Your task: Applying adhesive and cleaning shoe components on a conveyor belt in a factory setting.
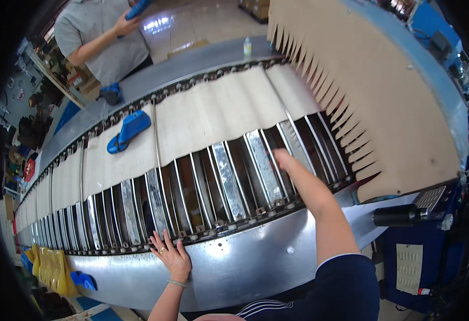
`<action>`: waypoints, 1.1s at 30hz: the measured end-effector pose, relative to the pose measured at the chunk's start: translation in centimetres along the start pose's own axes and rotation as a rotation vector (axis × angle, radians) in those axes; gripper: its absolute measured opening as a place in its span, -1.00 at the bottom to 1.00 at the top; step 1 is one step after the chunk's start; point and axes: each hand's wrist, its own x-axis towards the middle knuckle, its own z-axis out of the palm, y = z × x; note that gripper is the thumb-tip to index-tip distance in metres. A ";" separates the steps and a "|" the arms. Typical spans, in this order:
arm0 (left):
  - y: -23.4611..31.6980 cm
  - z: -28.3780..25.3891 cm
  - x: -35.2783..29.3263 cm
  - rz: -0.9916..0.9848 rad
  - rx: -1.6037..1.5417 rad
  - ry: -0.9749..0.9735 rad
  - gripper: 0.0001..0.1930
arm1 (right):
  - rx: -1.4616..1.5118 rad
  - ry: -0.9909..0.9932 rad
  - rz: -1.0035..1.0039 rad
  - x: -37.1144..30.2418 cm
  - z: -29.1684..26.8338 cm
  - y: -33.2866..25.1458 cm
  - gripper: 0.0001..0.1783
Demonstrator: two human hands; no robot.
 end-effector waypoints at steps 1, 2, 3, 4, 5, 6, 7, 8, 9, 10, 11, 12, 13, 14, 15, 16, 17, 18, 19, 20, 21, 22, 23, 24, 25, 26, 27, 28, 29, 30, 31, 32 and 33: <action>0.1 -0.1 -0.1 -0.007 -0.004 0.006 -0.39 | -0.016 0.006 -0.010 -0.8 0.2 0.2 -0.67; 0.2 -0.2 -0.3 -0.017 -0.004 0.006 -0.39 | -0.033 0.011 -0.021 -1.5 0.5 0.4 -0.69; 0.2 -0.2 -0.2 -0.012 -0.013 0.014 -0.39 | -0.032 -0.016 -0.033 -1.8 0.0 0.8 -0.74; 0.3 -0.2 -0.1 -0.010 -0.017 0.017 -0.39 | -0.031 -0.045 -0.038 -2.4 -0.4 1.0 -0.69; 0.5 -0.3 0.0 -0.007 -0.022 0.019 -0.39 | -0.029 -0.072 -0.055 -2.9 -1.0 1.0 -0.68; 0.1 -0.2 -0.3 -0.023 -0.021 0.028 -0.39 | -0.058 -0.078 -0.063 -4.5 -0.2 0.3 -0.69; 0.0 0.0 -0.2 -0.023 -0.027 0.033 -0.39 | -0.134 -0.065 -0.126 -5.6 -0.3 0.2 -0.70; 0.1 0.1 -0.2 -0.022 -0.033 0.036 -0.38 | -0.211 -0.049 -0.188 -6.8 -0.5 0.1 -0.70; 0.2 0.1 -0.1 -0.014 -0.043 0.051 -0.39 | -0.276 0.016 -0.238 -7.8 -0.8 0.1 -0.73; 0.3 0.1 -0.1 -0.010 -0.051 0.051 -0.39 | -0.341 0.083 -0.286 -8.8 -1.2 0.1 -0.73; 0.6 0.0 0.0 -0.005 -0.060 0.051 -0.39 | -0.451 0.152 -0.340 -9.9 -1.7 0.0 -0.73; 0.7 0.1 0.0 -0.008 -0.070 0.050 -0.40 | -0.568 0.220 -0.393 -10.9 -1.9 -0.3 -0.73; 0.7 -0.1 -0.2 -0.014 -0.087 0.049 -0.39 | -0.603 0.237 -0.437 -12.6 -1.6 -0.9 -0.75; 0.7 -0.4 -0.4 -0.020 -0.104 0.047 -0.38 | -0.637 0.256 -0.481 -14.4 -1.5 -1.6 -0.77; 0.7 -0.5 -0.6 -0.031 -0.122 0.049 -0.37 | -0.675 0.272 -0.531 -16.2 -1.0 -2.4 -0.79; 0.6 -0.6 -0.7 -0.034 -0.126 0.058 -0.37 | -0.782 0.326 -0.711 -17.7 -0.6 -2.5 -0.80; 0.4 -0.5 -0.9 -0.040 -0.129 0.067 -0.37 | -0.888 0.381 -0.894 -19.2 0.0 -2.2 -0.81; 0.4 -0.4 -1.0 -0.038 -0.136 0.074 -0.37 | -0.989 0.446 -1.075 -21.1 0.3 -1.7 -0.82; 0.5 -0.6 -1.0 -0.045 -0.143 0.060 -0.37 | -0.921 0.350 -1.015 -23.9 1.2 -1.4 -0.79; 0.3 -0.6 -0.9 -0.042 -0.145 0.077 -0.37 | -0.971 0.276 -0.961 -27.3 2.5 -1.0 -0.80; 0.4 -0.3 -0.9 -0.030 -0.151 0.089 -0.38 | -0.985 0.174 -0.955 -28.8 3.0 0.1 -0.84; 0.3 0.0 -1.1 -0.030 -0.154 0.099 -0.38 | -1.032 0.076 -0.859 -31.7 4.2 0.8 -0.84; 1.0 -0.1 -1.0 -0.009 -0.160 0.090 -0.37 | -1.043 0.011 -0.918 -32.1 4.0 3.0 -0.84; 1.0 0.1 -1.0 -0.008 -0.168 0.097 -0.37 | -1.046 -0.086 -0.967 -33.3 4.8 4.8 -0.83; 0.7 0.4 -1.0 -0.012 -0.170 0.103 -0.37 | -1.060 -0.163 -0.933 -34.6 5.9 6.6 -0.82; 0.4 0.6 -1.0 -0.016 -0.171 0.108 -0.37 | -1.095 -0.217 -0.885 -36.0 6.7 7.9 -0.81; 0.4 0.9 -1.0 -0.013 -0.171 0.118 -0.36 | -1.127 -0.268 -0.829 -38.1 7.4 9.0 -0.80; 0.3 0.9 -1.0 -0.010 -0.185 0.126 -0.36 | -1.159 -0.316 -0.778 -39.6 8.1 10.0 -0.79; 0.2 0.9 -1.0 -0.008 -0.198 0.135 -0.36 | -1.112 -0.290 -0.831 -39.9 8.6 11.1 -0.79; 0.0 0.8 -1.1 -0.007 -0.212 0.141 -0.35 | -1.064 -0.266 -0.881 -40.0 9.0 12.3 -0.78; -0.1 0.6 -1.3 0.007 -0.225 0.170 -0.36 | -1.017 -0.235 -0.926 -40.1 9.2 13.2 -0.77; -0.5 1.3 -1.6 0.041 -0.298 0.201 -0.36 | -0.991 -0.200 -0.924 -40.0 9.2 13.8 -0.76; -0.4 1.4 -1.5 0.075 -0.367 0.238 -0.37 | -0.962 -0.166 -0.928 -39.8 9.2 14.0 -0.75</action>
